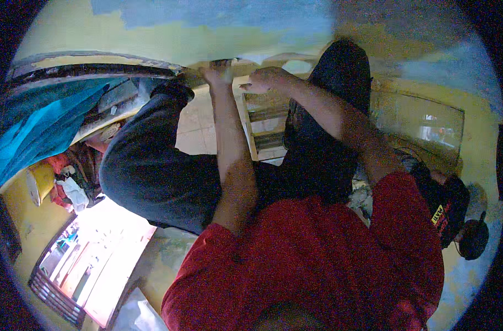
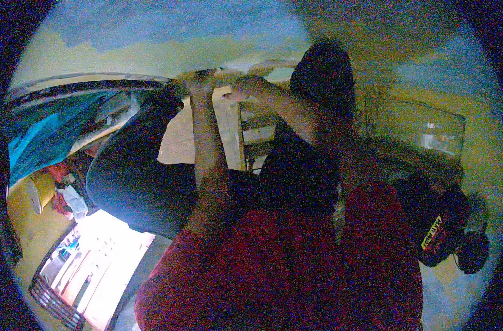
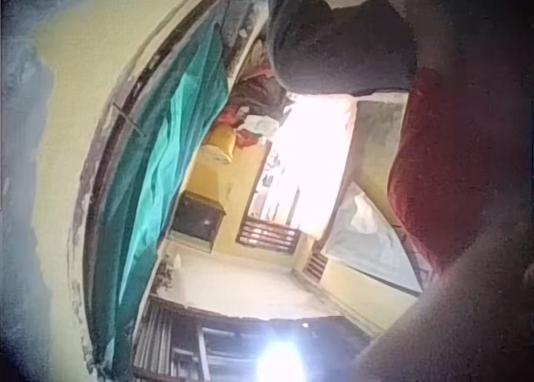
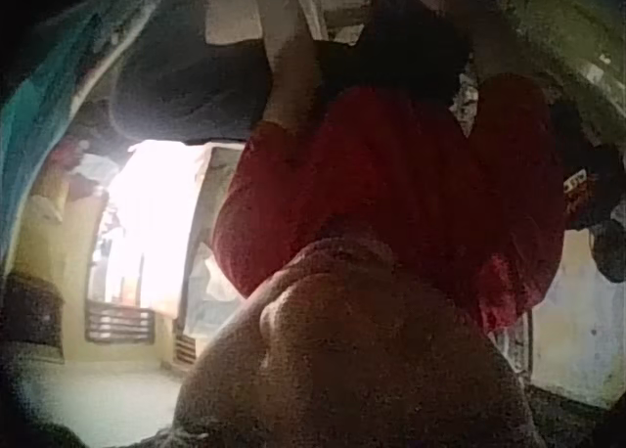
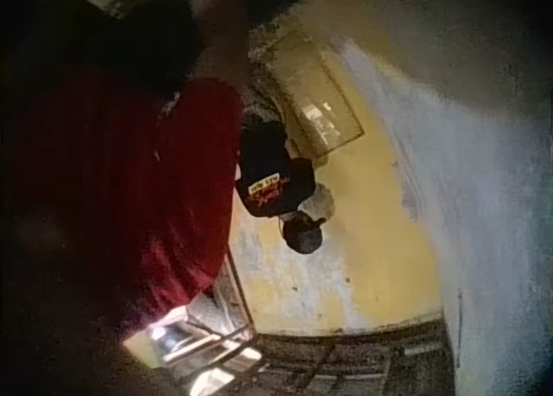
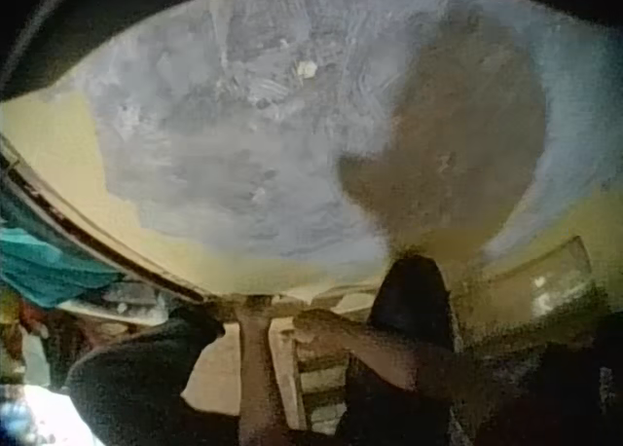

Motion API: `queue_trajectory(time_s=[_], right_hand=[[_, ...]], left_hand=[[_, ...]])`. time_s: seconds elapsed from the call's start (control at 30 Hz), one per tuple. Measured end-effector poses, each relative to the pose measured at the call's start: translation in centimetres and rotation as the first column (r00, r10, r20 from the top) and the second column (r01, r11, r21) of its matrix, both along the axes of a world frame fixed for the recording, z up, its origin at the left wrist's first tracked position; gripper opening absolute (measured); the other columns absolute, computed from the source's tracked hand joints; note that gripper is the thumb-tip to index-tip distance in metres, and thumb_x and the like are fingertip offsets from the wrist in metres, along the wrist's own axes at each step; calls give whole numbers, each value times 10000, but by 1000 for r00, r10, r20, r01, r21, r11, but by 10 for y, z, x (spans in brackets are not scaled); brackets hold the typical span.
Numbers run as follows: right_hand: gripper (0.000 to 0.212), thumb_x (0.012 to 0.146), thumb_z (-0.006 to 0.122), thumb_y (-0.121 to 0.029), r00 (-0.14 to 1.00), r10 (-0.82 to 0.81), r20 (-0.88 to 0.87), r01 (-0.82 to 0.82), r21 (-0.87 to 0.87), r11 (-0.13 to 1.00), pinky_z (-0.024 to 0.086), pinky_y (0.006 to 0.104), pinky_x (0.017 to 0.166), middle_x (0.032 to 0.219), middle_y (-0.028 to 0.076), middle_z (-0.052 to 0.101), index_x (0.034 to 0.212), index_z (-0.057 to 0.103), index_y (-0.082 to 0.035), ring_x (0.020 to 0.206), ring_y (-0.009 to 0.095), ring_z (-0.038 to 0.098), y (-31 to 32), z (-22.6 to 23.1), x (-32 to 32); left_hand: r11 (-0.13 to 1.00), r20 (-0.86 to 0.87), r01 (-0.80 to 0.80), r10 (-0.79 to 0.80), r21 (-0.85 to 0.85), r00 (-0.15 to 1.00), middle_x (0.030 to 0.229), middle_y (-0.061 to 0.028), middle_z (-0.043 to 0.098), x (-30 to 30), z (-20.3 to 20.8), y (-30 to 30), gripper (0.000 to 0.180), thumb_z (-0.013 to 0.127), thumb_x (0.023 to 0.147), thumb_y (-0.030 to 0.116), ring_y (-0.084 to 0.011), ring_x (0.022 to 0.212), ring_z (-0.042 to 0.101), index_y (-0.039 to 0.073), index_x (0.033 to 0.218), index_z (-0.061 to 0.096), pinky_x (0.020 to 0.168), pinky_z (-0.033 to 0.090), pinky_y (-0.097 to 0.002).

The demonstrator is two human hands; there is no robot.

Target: Sanding a wall surface manually with sandpaper to prepare it for painting.

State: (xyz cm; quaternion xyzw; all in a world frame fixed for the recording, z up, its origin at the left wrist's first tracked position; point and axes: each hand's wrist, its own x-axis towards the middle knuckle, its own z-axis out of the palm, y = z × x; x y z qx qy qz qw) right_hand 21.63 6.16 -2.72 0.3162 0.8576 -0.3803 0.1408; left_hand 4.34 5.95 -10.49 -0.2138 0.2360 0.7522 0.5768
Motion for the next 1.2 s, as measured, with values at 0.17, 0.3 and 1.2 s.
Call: queue_trajectory(time_s=[0.17,0.3,1.2], right_hand=[[836,1019,381,-705,972,57,227,-54,-20,998,558,580,917,1019,260,749,1044,752,44,956,444,721,-2,-2,-6],[871,1027,342,-714,948,120,294,-141,51,989,568,568,894,1009,265,748,1024,749,55,958,439,725,-5,-16,-28],[864,1027,343,-715,963,53,266,-48,-25,999,562,562,925,1114,289,727,1106,737,51,1045,432,715,-7,12,-23]], left_hand=[[998,-400,1,-24,-58,916,1317,-160,571,24,67,-22,890,274,999,778,-297,1094,577,9,1375,514,989,488,-496],[995,-138,-52,63,86,988,1463,-132,562,-13,71,-24,553,555,992,455,-375,1364,490,137,1443,541,1143,368,-616],[998,-472,-67,60,3,880,1444,-145,575,-14,64,-31,761,500,942,721,-401,1346,498,149,1441,550,1142,361,-636]])
